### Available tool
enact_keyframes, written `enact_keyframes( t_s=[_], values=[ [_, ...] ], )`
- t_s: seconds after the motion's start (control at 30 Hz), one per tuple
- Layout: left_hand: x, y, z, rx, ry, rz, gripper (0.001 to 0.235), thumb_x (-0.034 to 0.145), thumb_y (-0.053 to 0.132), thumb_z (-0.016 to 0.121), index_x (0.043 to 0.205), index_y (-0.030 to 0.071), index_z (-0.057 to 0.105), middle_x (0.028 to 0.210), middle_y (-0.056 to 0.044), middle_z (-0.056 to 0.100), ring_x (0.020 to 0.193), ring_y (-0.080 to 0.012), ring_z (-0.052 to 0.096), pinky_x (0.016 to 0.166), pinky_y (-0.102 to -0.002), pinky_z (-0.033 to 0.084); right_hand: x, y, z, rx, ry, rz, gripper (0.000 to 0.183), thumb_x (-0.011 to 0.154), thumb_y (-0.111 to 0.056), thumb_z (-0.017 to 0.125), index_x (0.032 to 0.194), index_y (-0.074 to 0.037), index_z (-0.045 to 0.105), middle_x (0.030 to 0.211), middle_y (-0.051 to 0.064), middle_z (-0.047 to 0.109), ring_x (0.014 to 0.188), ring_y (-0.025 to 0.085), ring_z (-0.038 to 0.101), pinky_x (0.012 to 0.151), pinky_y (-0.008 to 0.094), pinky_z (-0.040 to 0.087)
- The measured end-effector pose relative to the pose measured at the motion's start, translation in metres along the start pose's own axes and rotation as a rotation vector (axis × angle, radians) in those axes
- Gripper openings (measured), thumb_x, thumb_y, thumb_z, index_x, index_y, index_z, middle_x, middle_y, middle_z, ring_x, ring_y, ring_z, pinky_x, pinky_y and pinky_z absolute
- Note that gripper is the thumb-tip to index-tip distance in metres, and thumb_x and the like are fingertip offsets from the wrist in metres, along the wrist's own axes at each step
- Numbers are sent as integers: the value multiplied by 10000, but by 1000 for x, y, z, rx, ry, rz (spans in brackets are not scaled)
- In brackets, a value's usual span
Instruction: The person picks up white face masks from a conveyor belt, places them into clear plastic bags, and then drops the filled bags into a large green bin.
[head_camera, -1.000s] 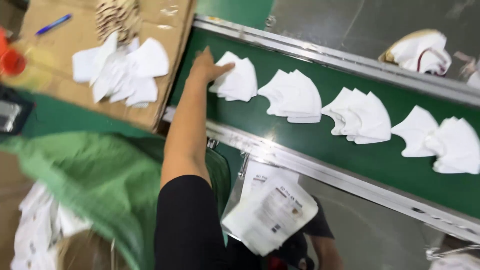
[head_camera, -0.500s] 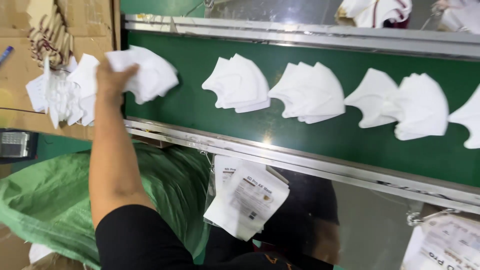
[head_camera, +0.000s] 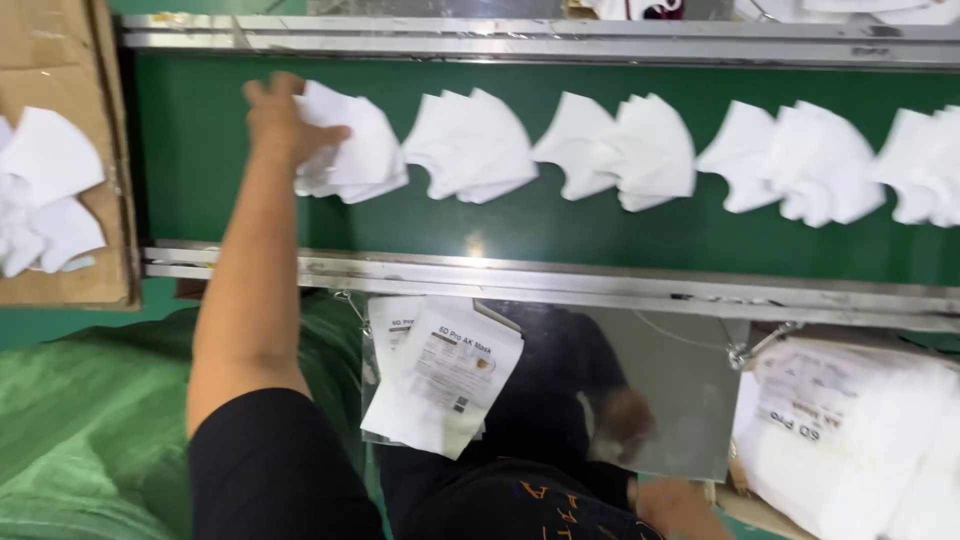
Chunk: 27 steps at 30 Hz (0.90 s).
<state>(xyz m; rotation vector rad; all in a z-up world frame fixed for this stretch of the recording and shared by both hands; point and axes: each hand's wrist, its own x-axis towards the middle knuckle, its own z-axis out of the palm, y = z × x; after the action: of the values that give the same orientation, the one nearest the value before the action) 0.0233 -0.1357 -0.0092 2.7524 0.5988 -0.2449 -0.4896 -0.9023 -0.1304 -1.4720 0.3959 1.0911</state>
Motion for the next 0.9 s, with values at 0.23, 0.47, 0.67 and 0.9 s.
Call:
enact_keyframes(
  t_s=[0.23, 0.47, 0.67, 0.9],
  values=[
    [-3, -60, -40, 10, -136, -456, 1112, 547, 644, 975, 1391, 38, 576, 1389, -180, 613, 1358, -367, 510, 1041, -583, 432, 97, -486, 143, -735, 802, -957, 451, 891, -149, 842, 1291, -33, 669, 1185, 139, 689, 975, 245, 679, 851, 345, 556],
    [-10, -75, -51, 19, 63, -316, 1042, 519, 676, 960, 1264, 30, 621, 1319, -182, 581, 1254, -377, 516, 914, -559, 463, 259, -527, 133, -1291, 917, -1073, 525, 758, -119, 815, 1232, 21, 638, 1195, 188, 649, 1065, 412, 577, 910, 481, 516],
    [-14, -79, -44, -140, -17, -393, 906, 535, 622, 967, 1193, 62, 693, 1188, -134, 728, 1124, -302, 683, 974, -493, 484, 257, -549, 188, -1251, 807, -1135, 394, 920, -109, 718, 1286, 10, 634, 1165, 206, 642, 1041, 415, 564, 908, 496, 500],
    [-22, -85, -46, -235, 36, -287, 886, 523, 600, 976, 1158, 53, 689, 1193, -172, 708, 1082, -333, 697, 889, -445, 566, 277, -591, 227, -1228, 822, -863, 233, 1006, -129, 657, 1230, -66, 653, 1211, 177, 663, 1114, 408, 593, 965, 536, 490]
  ],
)
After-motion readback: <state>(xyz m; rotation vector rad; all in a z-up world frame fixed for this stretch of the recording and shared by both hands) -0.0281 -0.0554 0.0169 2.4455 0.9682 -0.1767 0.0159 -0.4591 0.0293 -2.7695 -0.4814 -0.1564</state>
